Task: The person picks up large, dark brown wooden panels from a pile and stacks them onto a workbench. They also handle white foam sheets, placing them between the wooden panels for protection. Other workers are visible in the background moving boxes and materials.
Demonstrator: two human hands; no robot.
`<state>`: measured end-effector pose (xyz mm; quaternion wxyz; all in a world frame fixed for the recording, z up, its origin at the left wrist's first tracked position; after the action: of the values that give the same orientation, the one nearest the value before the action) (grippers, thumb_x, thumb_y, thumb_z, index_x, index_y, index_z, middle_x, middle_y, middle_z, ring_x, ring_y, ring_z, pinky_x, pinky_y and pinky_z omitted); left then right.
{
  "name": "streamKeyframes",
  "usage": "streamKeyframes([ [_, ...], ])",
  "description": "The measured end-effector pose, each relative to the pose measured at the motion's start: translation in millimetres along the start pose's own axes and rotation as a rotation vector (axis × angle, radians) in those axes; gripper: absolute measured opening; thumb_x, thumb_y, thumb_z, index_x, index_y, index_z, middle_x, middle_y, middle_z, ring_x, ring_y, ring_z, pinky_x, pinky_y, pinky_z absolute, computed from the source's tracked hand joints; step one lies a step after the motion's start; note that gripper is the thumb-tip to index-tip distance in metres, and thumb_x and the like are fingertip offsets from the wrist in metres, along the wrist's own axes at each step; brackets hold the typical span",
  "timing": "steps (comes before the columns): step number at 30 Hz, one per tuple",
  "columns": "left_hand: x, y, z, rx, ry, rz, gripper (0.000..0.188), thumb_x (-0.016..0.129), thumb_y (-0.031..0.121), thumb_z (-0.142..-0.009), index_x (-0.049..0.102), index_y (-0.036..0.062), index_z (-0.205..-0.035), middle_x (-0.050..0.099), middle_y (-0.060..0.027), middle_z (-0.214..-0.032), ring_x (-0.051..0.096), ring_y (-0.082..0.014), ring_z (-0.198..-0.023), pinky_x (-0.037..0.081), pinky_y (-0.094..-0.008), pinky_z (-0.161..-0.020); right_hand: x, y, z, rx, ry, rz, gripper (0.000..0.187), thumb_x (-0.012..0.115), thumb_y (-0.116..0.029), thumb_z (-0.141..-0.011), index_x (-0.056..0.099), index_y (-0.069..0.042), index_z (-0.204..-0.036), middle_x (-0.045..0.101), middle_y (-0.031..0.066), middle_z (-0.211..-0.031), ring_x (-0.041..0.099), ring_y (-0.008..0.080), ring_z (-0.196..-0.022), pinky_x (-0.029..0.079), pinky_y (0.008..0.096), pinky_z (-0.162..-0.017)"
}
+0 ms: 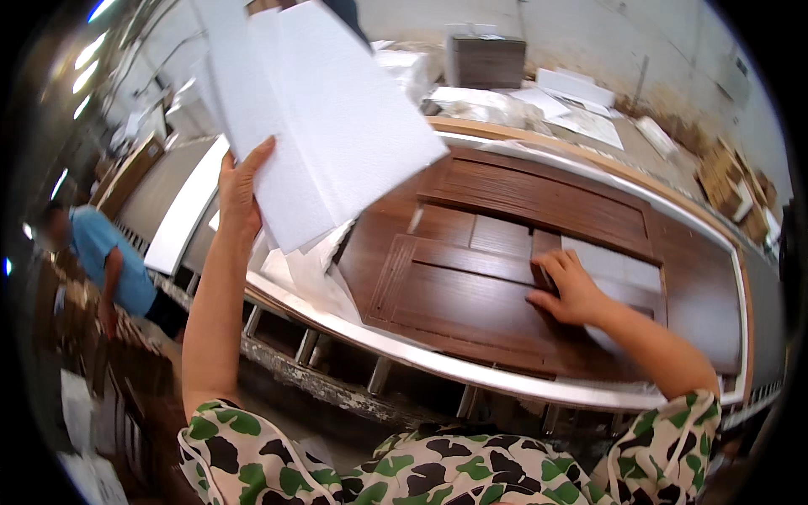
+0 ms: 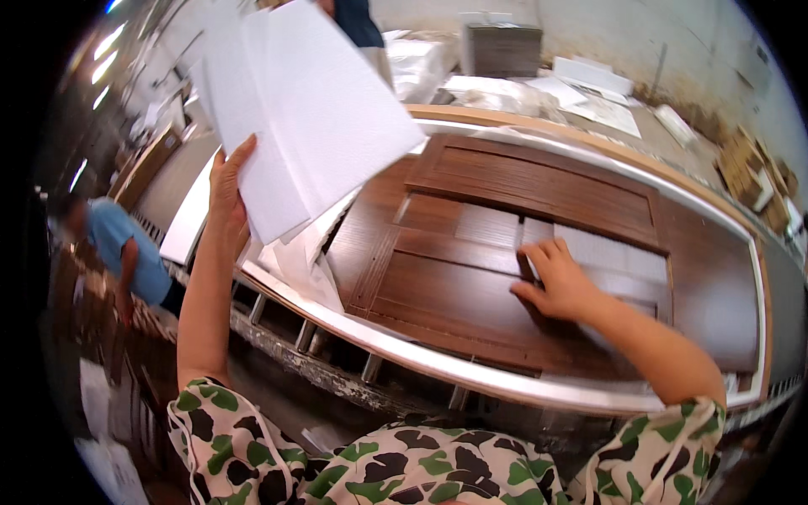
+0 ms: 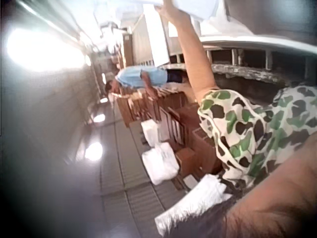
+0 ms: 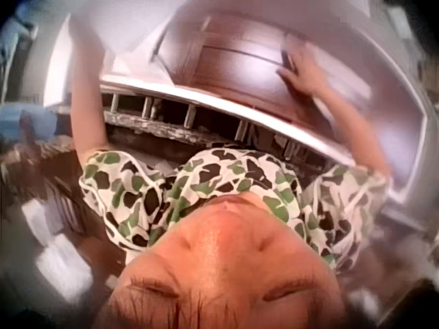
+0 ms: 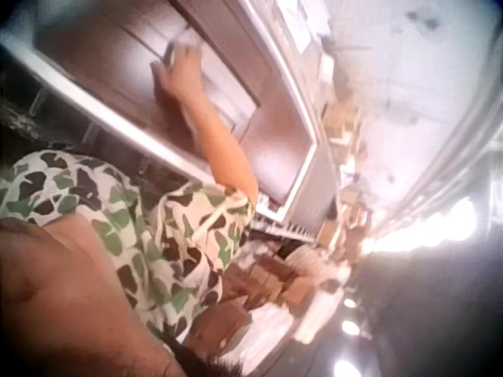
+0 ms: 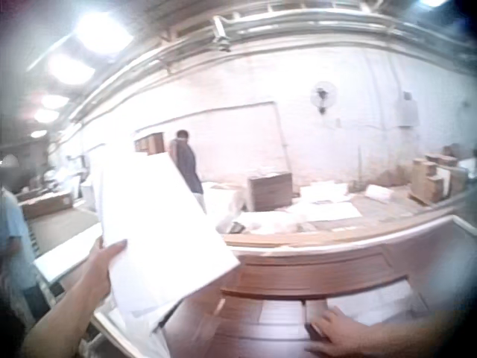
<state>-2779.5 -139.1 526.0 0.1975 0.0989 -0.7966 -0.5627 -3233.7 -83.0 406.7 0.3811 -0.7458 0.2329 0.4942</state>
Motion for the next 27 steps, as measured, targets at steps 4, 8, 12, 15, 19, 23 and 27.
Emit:
streamKeyframes([
  [4, 0, -4, 15, -0.019, -0.049, -0.034, 0.085, 0.078, 0.021, -0.067, 0.027, -0.0012, -0.131, 0.052, -0.0234, -0.108, 0.058, -0.0294, -0.092, 0.052, -0.0380, -0.076, -13, -13, -10, 0.098, -0.239, 0.053, 0.052, 0.065, -0.032, -0.078, 0.047, -0.001, -0.116, 0.051, 0.0220, -0.109, 0.046, 0.0353, -0.101, 0.039, 0.0416, -0.090],
  [8, 24, -32, 22, -0.147, -0.224, 0.028, 0.080, 0.073, 0.022, -0.073, 0.026, 0.0029, -0.135, 0.053, -0.0212, -0.111, 0.059, -0.0278, -0.092, 0.052, -0.0382, -0.076, -53, -3, -83, 0.234, 0.117, -0.379, 0.048, 0.059, -0.030, -0.085, 0.046, 0.001, -0.120, 0.055, 0.0172, -0.108, 0.053, 0.0235, -0.099, 0.043, 0.0359, -0.086],
  [12, 54, -41, 40, -0.144, -0.353, -0.012, 0.084, 0.070, 0.024, -0.075, 0.018, 0.0043, -0.138, 0.048, -0.0233, -0.119, 0.055, -0.0272, -0.101, 0.051, -0.0375, -0.081, -52, -30, -134, 0.241, 0.017, -1.178, 0.041, 0.054, -0.026, -0.089, 0.047, 0.003, -0.118, 0.058, 0.0128, -0.104, 0.055, 0.0149, -0.092, 0.045, 0.0284, -0.080],
  [15, 49, -43, 37, -0.155, -0.296, -0.387, 0.100, 0.076, 0.029, -0.068, 0.011, 0.0005, -0.138, 0.045, -0.0239, -0.122, 0.053, -0.0281, -0.106, 0.049, -0.0371, -0.084, -32, -58, -148, 0.320, 0.250, -1.082, 0.037, 0.055, -0.021, -0.089, 0.048, 0.006, -0.112, 0.059, 0.0132, -0.097, 0.056, 0.0137, -0.084, 0.046, 0.0261, -0.075],
  [19, 30, -25, 38, -0.248, -0.284, -0.755, 0.098, 0.080, 0.029, -0.060, 0.024, -0.0086, -0.130, 0.052, -0.0227, -0.114, 0.060, -0.0279, -0.093, 0.049, -0.0377, -0.082, -6, -104, -154, 0.379, 0.312, -1.118, 0.032, 0.057, -0.018, -0.087, 0.048, 0.006, -0.105, 0.059, 0.0125, -0.088, 0.055, 0.0131, -0.076, 0.046, 0.0250, -0.068],
  [23, -2, -35, 28, -0.246, -0.338, -0.660, 0.074, 0.079, 0.020, -0.061, 0.042, -0.0085, -0.119, 0.061, -0.0201, -0.097, 0.062, -0.0253, -0.089, 0.051, -0.0350, -0.078, 15, -132, -157, 0.338, 0.380, -1.133, 0.032, 0.059, -0.018, -0.085, 0.047, 0.006, -0.103, 0.059, 0.0115, -0.085, 0.055, 0.0124, -0.072, 0.045, 0.0251, -0.063],
  [27, -45, -33, 9, -0.209, -0.238, -0.348, 0.063, 0.076, 0.012, -0.065, 0.043, -0.0052, -0.116, 0.060, -0.0170, -0.098, 0.062, -0.0232, -0.084, 0.053, -0.0340, -0.072, 44, -131, -161, 0.482, 0.354, -1.181, 0.031, 0.060, -0.018, -0.084, 0.048, 0.006, -0.100, 0.059, 0.0121, -0.085, 0.055, 0.0131, -0.071, 0.045, 0.0256, -0.059],
])
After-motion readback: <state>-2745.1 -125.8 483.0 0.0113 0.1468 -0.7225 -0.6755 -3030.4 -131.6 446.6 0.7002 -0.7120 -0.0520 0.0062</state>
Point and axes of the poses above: each hand's wrist, its own z-axis away from the middle knuckle, its own x-axis out of the palm, y = z × x, the point moved 3 cm from there along -z, towards the middle knuckle
